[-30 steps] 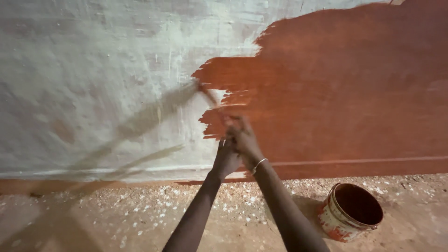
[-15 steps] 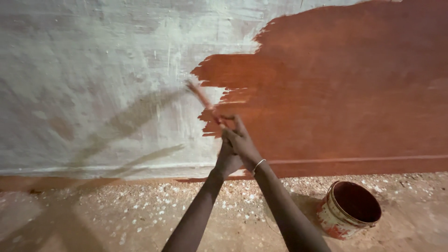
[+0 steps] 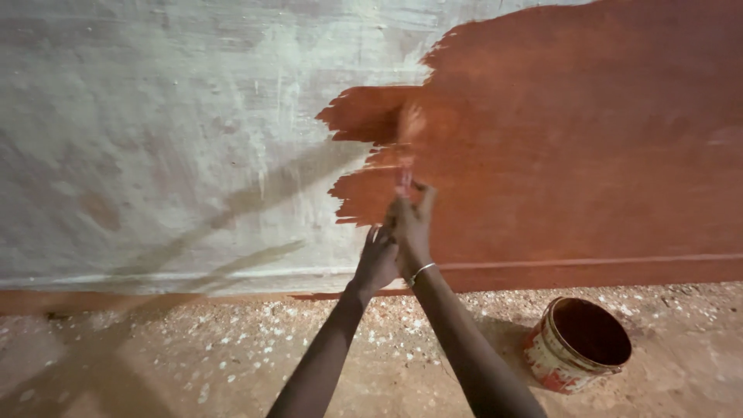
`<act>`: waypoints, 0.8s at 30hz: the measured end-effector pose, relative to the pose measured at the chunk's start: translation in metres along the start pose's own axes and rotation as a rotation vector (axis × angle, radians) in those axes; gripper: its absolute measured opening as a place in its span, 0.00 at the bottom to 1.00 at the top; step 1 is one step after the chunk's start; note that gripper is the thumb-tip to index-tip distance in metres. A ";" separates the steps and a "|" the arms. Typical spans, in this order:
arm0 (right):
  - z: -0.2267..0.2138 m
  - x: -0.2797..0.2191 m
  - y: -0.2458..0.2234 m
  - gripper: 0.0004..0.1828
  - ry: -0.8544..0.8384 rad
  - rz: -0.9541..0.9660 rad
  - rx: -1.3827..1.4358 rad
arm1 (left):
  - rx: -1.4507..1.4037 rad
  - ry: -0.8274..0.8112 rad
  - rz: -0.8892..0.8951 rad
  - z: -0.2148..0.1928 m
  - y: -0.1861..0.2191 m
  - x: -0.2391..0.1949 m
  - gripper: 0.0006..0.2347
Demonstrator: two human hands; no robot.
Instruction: The person paints a wall with reddish-brown paint using a wide brush. They repeatedly dip the brush into a paint bucket and apply paint to the lower section of the wall, working from right to left and occasionally smoothing the edge between painted and unpainted areas.
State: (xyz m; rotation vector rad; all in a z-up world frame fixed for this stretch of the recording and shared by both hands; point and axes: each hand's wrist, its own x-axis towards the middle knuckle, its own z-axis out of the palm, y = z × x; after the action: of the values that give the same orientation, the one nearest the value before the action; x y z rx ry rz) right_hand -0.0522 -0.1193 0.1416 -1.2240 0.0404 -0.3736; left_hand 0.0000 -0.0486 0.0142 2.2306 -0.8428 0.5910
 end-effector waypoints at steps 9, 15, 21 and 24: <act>-0.003 -0.007 -0.034 0.22 -0.098 0.188 -0.244 | 0.077 0.015 -0.012 -0.015 0.000 0.006 0.19; -0.018 -0.005 -0.028 0.21 0.240 -0.124 0.138 | 0.186 0.111 0.027 -0.013 -0.014 0.006 0.23; -0.003 -0.015 -0.019 0.20 -0.340 0.122 -0.226 | 0.148 0.147 0.064 -0.015 -0.021 0.007 0.27; -0.005 -0.013 -0.024 0.19 -0.447 0.161 -0.212 | 0.131 0.083 0.030 -0.012 -0.023 0.000 0.23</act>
State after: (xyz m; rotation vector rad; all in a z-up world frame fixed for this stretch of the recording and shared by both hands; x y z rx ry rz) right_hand -0.0718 -0.1269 0.1600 -1.4797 -0.2098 0.0525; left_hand 0.0142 -0.0267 0.0125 2.2965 -0.8174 0.7677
